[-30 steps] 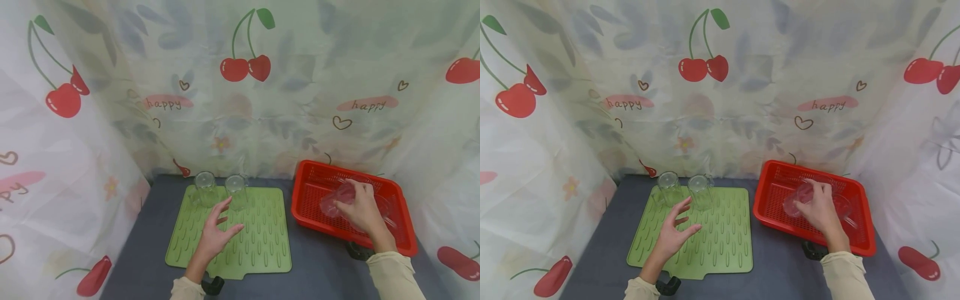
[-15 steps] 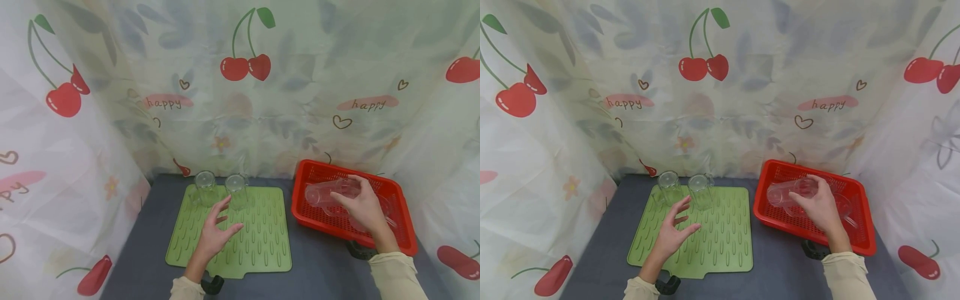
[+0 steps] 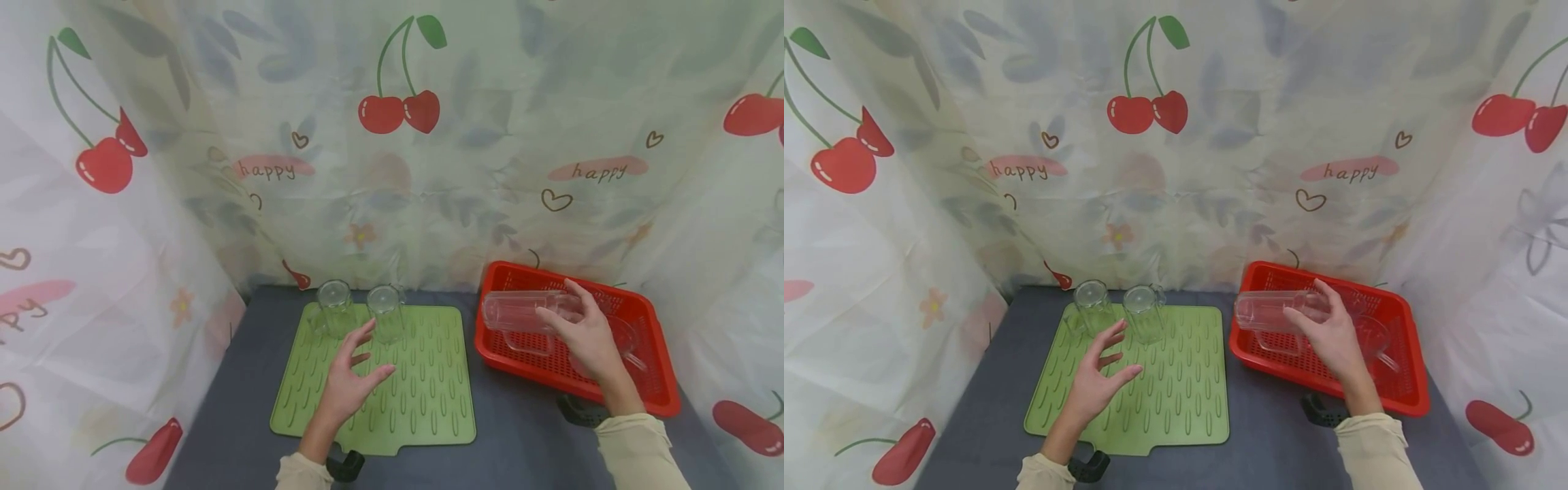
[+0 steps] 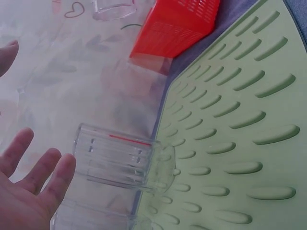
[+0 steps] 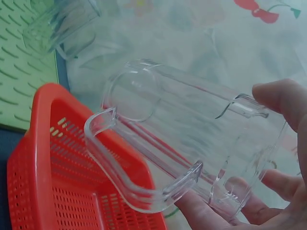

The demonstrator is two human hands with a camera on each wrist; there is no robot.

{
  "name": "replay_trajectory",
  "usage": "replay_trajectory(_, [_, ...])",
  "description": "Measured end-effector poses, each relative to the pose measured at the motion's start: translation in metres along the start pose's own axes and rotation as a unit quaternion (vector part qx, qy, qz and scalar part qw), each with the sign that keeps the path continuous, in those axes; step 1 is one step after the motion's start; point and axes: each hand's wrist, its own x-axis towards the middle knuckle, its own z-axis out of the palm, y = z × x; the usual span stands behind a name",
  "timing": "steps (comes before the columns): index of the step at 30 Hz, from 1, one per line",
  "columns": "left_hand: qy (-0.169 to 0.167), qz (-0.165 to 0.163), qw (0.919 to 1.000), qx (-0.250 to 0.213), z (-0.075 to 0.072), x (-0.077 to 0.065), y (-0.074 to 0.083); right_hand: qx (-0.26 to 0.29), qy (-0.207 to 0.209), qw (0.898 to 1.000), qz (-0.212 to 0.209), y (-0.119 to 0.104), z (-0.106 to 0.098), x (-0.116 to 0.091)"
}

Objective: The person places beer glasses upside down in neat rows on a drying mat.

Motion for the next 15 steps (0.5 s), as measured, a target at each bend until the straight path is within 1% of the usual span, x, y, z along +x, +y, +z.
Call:
replay_trajectory(6, [-0.001,-0.003,1.0,-0.003,-0.001,0.003,0.0,0.008,-0.012,1.0,0.002,-0.005,0.006,-0.003])
replay_trajectory(10, [0.0,0.001,1.0,-0.007,-0.001,0.005,0.003,0.05,-0.02,0.998,-0.013,-0.013,0.014,-0.008])
replay_trajectory(15, [-0.002,0.007,0.9999,-0.01,-0.001,0.008,0.01,0.072,-0.014,0.997,-0.03,-0.02,0.024,-0.014])
